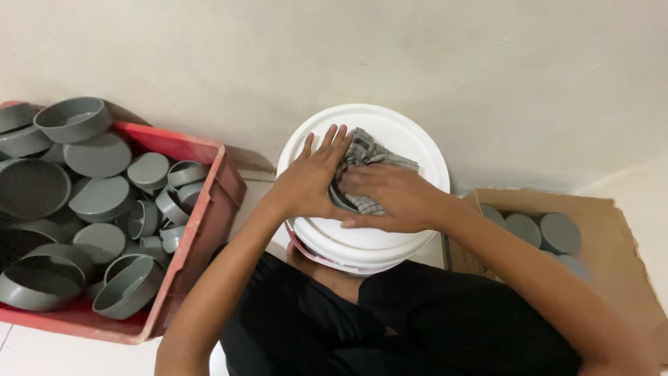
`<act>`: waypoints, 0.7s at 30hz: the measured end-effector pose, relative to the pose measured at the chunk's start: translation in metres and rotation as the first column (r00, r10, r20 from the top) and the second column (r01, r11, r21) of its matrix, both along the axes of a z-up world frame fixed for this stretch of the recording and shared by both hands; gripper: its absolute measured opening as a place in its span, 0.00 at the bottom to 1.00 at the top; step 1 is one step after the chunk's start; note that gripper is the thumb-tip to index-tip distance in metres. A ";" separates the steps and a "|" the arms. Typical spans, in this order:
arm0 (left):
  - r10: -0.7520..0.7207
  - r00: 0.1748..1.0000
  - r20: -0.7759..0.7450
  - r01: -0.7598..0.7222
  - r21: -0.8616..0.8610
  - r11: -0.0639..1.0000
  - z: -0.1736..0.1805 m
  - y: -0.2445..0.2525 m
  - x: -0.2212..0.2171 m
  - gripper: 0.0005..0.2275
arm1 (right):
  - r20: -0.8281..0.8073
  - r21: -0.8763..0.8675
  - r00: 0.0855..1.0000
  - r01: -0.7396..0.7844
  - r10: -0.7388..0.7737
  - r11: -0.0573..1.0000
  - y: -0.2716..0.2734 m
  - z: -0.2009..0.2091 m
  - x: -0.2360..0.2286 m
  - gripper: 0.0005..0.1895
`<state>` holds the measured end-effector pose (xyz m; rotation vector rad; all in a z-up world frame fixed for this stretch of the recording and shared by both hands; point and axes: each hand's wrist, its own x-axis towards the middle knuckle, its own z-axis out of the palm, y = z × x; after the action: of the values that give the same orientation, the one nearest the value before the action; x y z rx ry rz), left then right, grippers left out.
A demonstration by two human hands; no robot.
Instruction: Cleaning grey plastic caps with a cloth and packing them into a cardboard box
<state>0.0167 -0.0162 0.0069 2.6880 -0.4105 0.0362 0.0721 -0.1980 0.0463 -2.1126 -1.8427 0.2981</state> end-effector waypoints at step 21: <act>0.042 0.999 -0.005 -0.042 0.015 0.999 0.002 0.000 0.001 0.56 | 0.197 0.040 0.971 0.133 -0.138 0.990 -0.017 -0.011 -0.008 0.26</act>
<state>0.0175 -0.0158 0.0091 2.7111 -0.3538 0.0388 0.0639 -0.2150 0.0350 -2.3085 -1.7832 0.0294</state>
